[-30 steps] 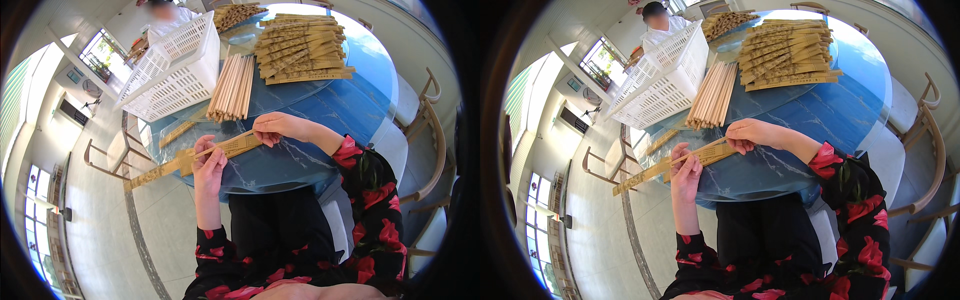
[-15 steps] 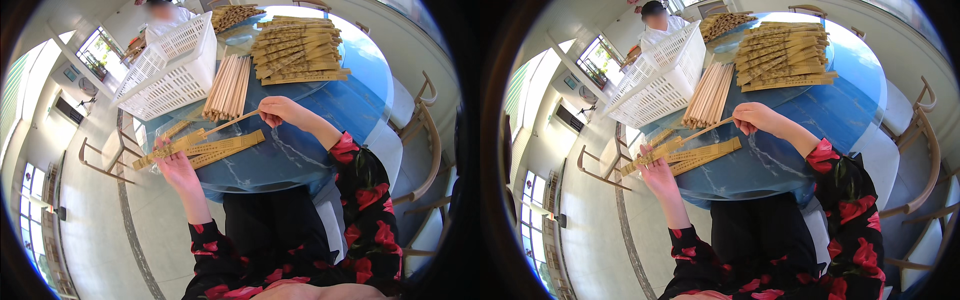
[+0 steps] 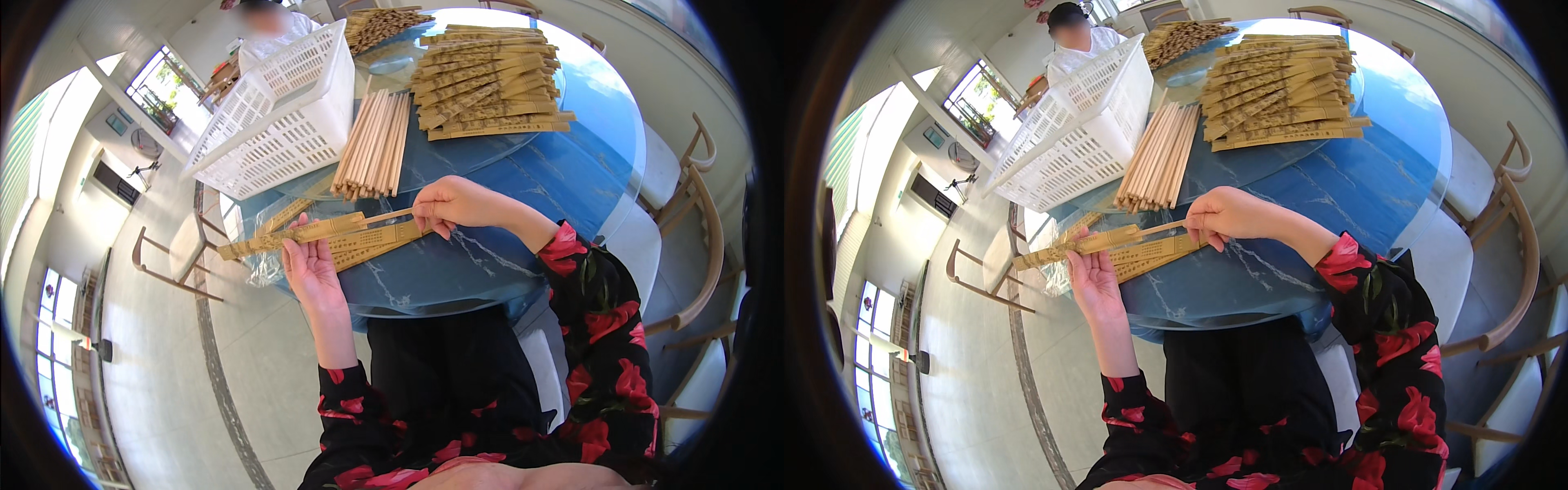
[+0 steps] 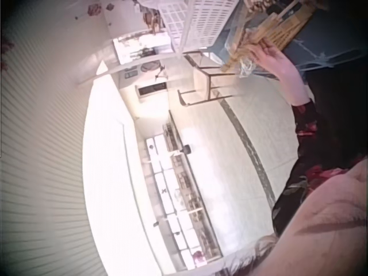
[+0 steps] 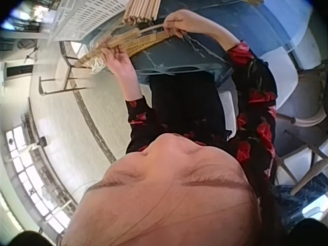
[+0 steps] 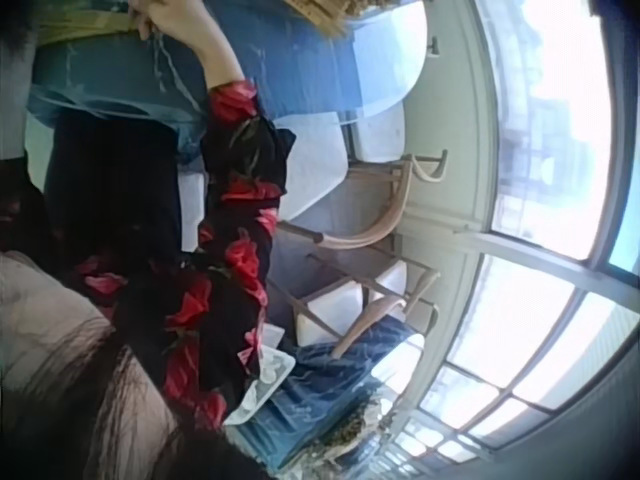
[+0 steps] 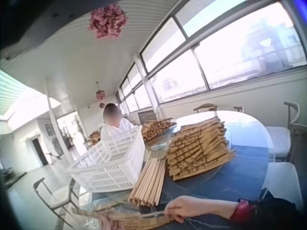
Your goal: The person repeatedly picks up flat bamboo strips and thin bamboo sticks from a table, inserts the sticks into slots on the strips, and places the assembled units into a growing stack. The process is continuous and repetitive throughout the clip.
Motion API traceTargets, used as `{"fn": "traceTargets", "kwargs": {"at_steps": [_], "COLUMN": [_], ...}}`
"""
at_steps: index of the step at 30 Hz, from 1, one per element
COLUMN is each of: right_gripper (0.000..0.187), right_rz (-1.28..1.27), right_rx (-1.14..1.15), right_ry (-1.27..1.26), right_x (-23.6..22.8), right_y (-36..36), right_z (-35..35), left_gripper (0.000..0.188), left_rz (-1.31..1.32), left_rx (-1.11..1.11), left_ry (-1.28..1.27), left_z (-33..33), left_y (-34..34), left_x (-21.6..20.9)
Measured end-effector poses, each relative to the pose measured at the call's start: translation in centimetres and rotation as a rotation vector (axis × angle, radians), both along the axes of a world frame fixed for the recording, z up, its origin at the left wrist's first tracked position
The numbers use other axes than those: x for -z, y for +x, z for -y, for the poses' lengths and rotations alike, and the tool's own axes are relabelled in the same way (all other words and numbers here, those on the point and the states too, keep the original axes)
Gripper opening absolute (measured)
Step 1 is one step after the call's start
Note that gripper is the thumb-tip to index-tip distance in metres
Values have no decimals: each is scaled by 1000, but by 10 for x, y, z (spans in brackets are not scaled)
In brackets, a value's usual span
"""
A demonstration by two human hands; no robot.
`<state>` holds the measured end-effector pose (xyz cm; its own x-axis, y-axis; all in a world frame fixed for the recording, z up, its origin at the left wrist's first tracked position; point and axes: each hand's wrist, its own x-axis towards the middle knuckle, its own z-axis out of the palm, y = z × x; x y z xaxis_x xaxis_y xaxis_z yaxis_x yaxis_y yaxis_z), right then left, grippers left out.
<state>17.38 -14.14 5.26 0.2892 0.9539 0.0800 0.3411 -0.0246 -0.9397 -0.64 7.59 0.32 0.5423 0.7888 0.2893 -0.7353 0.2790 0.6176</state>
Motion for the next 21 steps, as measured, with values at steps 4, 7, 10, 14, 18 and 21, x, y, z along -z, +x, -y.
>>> {"fn": "traceTargets", "kwargs": {"at_steps": [4, 7, 10, 14, 18, 21], "right_gripper": [30, 34, 34, 34, 34, 33], "right_rz": [-8, -48, -59, -55, -36, -26], "right_rx": [28, 71, 81, 81, 84, 87], "right_ry": [36, 33, 34, 40, 44, 35], "right_x": [-3, -8, -6, -5, -7, -7], "right_y": [-3, -3, 0, 1, 0, 0], "right_z": [0, 0, 2, 1, 2, 2], "left_gripper": [25, 22, 14, 9, 7, 6], "left_rz": [-75, -146, -161, -132, -102, -105], "left_rx": [-11, -15, 12, 16, 13, 8], "left_ry": [50, 95, 82, 34, 5, -5], "left_z": [-6, 2, 8, 5, 1, 0], "left_y": [1, 1, 1, 1, 1, 0], "left_x": [9, 5, -2, 1, 4, 4]}}
